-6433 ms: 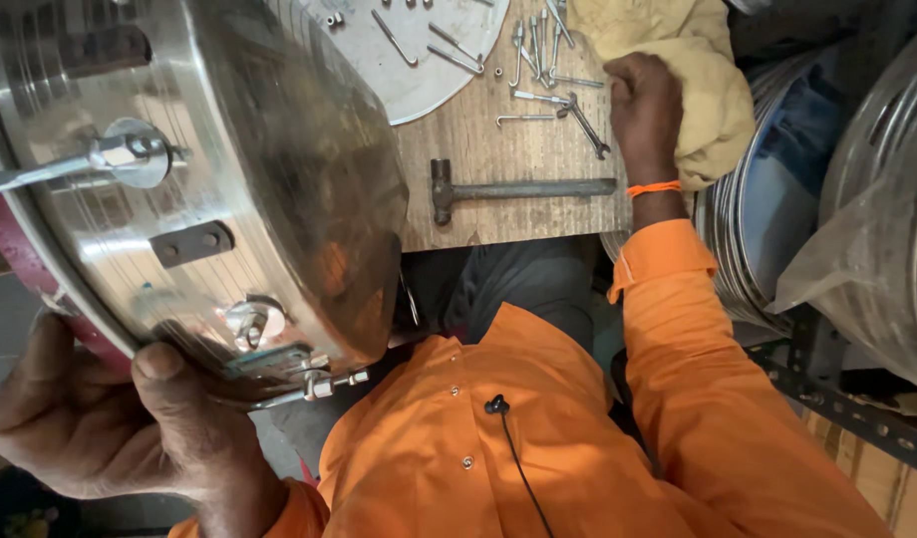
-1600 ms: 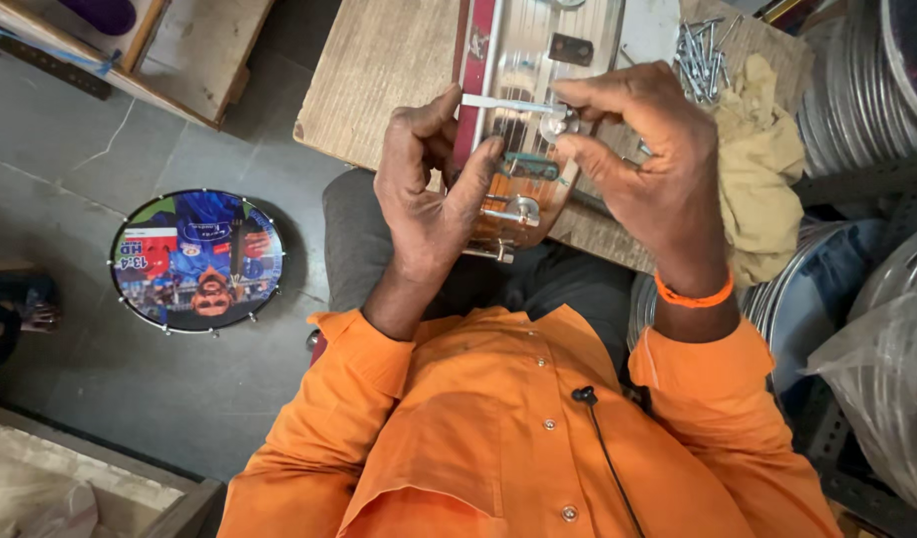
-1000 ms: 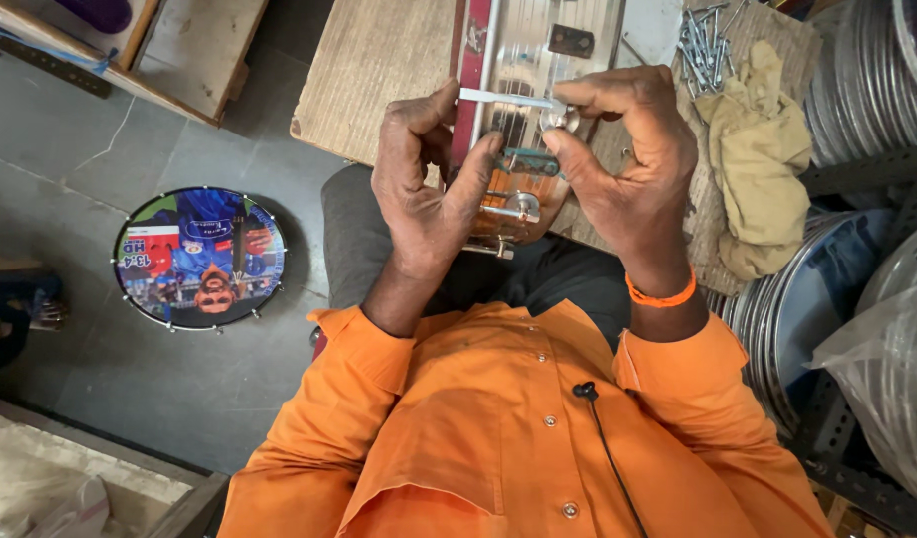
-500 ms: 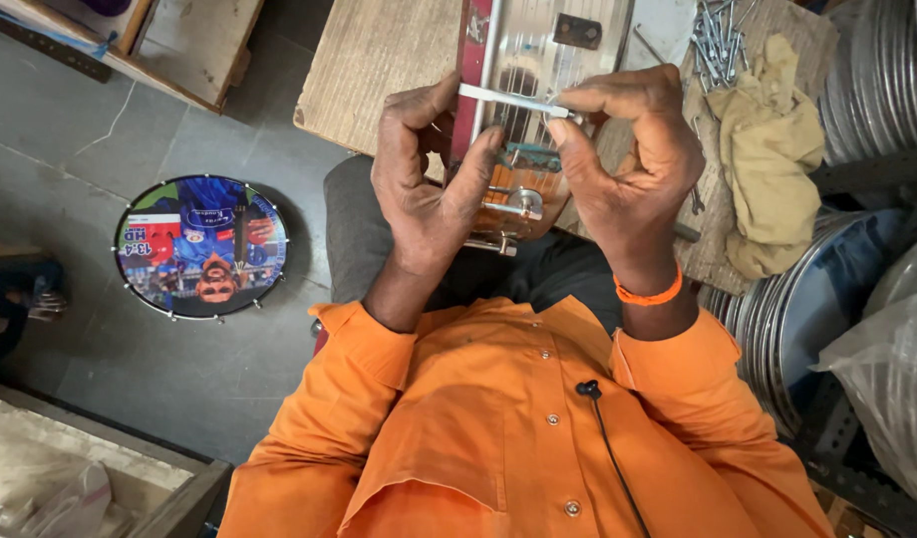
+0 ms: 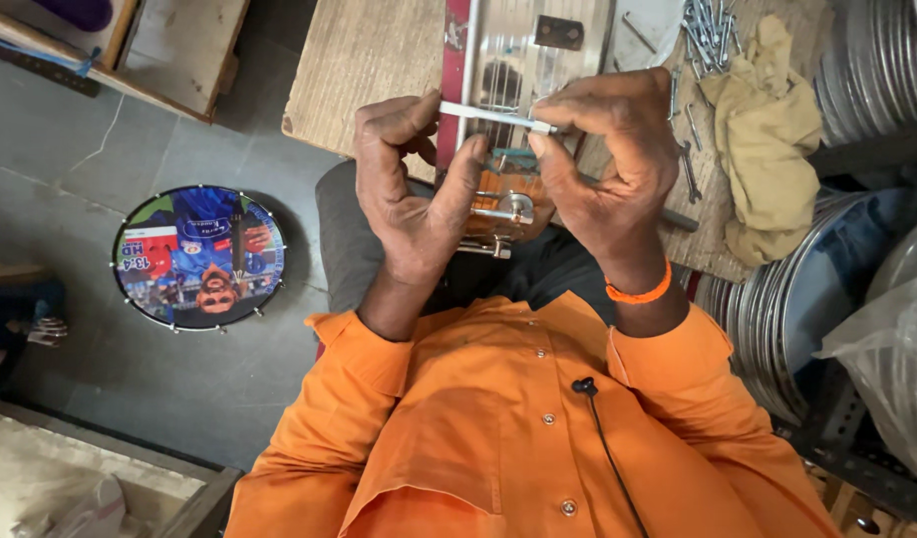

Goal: The person repairs a snare drum by attaching and tightening hardware components using a wrench and a hammer.

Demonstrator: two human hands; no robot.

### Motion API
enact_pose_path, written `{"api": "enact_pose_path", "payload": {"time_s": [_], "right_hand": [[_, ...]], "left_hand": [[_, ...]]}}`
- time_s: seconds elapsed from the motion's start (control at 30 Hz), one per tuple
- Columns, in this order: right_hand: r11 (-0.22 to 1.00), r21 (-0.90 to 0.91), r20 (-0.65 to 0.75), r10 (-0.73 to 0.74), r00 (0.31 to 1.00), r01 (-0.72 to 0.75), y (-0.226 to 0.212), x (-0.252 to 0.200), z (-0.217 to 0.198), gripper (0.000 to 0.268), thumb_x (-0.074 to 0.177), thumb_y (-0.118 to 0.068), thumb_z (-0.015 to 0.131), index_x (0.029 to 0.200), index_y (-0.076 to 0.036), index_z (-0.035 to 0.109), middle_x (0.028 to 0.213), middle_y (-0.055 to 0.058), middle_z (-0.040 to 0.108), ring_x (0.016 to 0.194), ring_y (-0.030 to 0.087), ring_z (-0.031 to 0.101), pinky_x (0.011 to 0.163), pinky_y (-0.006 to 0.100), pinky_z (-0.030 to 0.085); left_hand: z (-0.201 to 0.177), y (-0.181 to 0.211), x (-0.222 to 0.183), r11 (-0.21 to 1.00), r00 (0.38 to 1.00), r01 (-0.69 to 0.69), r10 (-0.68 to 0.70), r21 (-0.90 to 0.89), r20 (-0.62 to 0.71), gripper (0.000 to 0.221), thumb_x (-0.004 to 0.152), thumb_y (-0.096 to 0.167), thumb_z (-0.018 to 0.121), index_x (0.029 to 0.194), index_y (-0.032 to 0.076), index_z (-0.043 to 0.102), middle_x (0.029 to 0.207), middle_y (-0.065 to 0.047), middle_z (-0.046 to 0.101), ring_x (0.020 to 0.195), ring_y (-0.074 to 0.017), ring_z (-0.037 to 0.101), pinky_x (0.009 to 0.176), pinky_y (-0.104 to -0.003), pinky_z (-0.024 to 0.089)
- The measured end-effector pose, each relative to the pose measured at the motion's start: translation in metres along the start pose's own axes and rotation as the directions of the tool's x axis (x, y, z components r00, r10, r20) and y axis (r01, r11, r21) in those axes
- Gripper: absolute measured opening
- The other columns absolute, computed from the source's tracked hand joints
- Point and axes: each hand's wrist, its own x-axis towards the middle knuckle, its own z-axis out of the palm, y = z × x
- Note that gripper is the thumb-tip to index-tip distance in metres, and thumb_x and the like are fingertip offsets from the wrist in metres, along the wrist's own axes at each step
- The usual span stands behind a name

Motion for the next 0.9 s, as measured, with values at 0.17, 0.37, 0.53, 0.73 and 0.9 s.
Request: {"api": "enact_pose_path", "payload": {"time_s": [0.17,0.37,0.53,0.73,0.9], "right_hand": [[0.999,-0.016,0.016,-0.048,0.999,0.048,0.001,0.005,-0.002,0.023,0.095,-0.004,0.086,0.112,-0.006,0.071,0.111,0.005,0.072,0.105,0.019,0.063,0.099,0.034,0.045],[1.000,-0.002,0.005,-0.020,1.000,0.020,-0.002,0.006,-0.003,0.025,0.095,-0.013,0.091,0.112,-0.006,0.073,0.110,0.005,0.070,0.104,0.020,0.062,0.096,0.033,0.048],[0.999,0.019,-0.015,-0.029,0.999,0.029,0.002,0.005,-0.001,0.024,0.094,-0.011,0.092,0.110,-0.006,0.074,0.108,0.005,0.069,0.106,0.020,0.061,0.094,0.034,0.048],[0.999,0.009,-0.021,-0.048,0.999,0.048,0.007,0.001,0.007,0.041,0.094,-0.013,0.092,0.125,-0.007,0.067,0.111,0.004,0.068,0.103,0.018,0.060,0.092,0.032,0.049],[0.998,0.015,-0.050,-0.064,0.997,0.065,0.010,-0.002,0.015,0.053,0.092,-0.014,0.094,0.132,-0.008,0.061,0.111,0.002,0.067,0.103,0.015,0.060,0.092,0.031,0.047]], "left_hand": [[-0.001,0.004,0.001,1.000,1.000,0.008,-0.008,0.014,0.002,0.039,0.099,0.005,0.082,0.130,0.003,0.058,0.117,-0.008,0.055,0.094,-0.0123,0.060,0.076,-0.023,0.055],[0.001,0.001,0.002,1.000,1.000,0.016,-0.016,-0.013,-0.007,0.039,0.098,0.006,0.082,0.128,0.003,0.058,0.117,-0.008,0.056,0.094,-0.0118,0.061,0.076,-0.024,0.056],[0.002,0.001,0.000,1.000,1.000,0.008,-0.008,0.010,-0.015,0.039,0.098,0.005,0.083,0.128,0.002,0.059,0.116,-0.007,0.057,0.093,-0.0114,0.060,0.078,-0.024,0.054],[0.002,0.001,-0.002,0.998,0.999,0.051,-0.051,-0.031,-0.015,0.038,0.099,0.004,0.081,0.128,0.002,0.057,0.118,-0.007,0.057,0.095,-0.0106,0.062,0.081,-0.024,0.055],[0.001,-0.002,-0.005,0.996,0.996,0.074,-0.077,-0.055,-0.041,0.039,0.099,0.000,0.080,0.131,0.000,0.057,0.121,-0.007,0.056,0.101,-0.0110,0.062,0.089,-0.025,0.056]]}}
